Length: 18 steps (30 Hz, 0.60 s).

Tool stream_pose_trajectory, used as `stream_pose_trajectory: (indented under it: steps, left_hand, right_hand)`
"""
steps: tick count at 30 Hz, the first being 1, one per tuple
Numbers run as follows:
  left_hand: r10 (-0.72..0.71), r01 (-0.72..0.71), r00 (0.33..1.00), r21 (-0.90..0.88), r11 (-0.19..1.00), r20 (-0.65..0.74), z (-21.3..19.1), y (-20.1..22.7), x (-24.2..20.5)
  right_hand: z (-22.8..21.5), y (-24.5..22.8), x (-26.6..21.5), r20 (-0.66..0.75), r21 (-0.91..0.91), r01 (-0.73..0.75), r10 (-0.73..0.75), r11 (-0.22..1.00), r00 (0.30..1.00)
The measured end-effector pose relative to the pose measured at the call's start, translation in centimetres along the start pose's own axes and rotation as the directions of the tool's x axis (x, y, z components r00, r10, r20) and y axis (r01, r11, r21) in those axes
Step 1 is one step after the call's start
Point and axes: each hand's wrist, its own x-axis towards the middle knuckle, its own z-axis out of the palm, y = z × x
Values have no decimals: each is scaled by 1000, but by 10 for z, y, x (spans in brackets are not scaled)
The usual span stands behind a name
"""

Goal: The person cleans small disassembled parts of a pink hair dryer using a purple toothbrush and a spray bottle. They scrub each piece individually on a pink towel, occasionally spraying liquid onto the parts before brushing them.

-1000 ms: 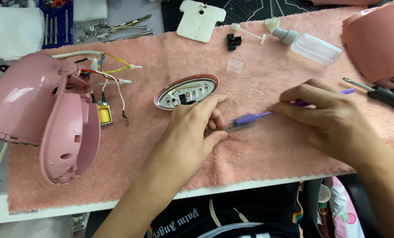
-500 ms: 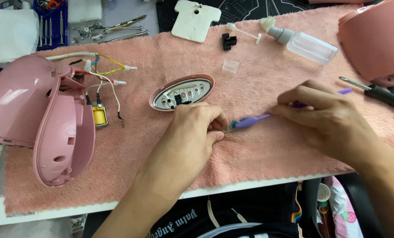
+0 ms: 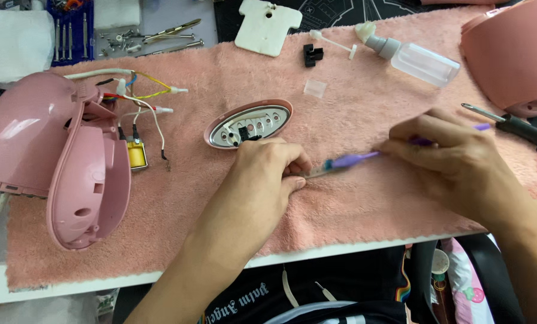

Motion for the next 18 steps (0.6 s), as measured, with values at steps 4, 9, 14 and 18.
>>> stream_pose_trajectory:
  steps: [4, 9, 14, 18]
  left_hand:
    - [-5, 5, 1000, -29, 1000, -10, -6, 7, -3]
    - [30, -31, 999, -42, 999, -19, -4, 3, -4]
    - [32, -33, 999, -19, 999, -21, -4, 3, -4]
    - [24, -25, 1000, -23, 999, -14, -4, 2, -3]
  right_hand:
    - [6, -13, 7, -39, 114, -9, 13, 993, 999]
    - [2, -3, 2, -7, -44, 22, -22, 999, 1000]
    - [0, -7, 3, 33, 58, 14, -16, 998, 999]
    - [5, -8, 8, -11, 23, 13, -13, 1000, 1000]
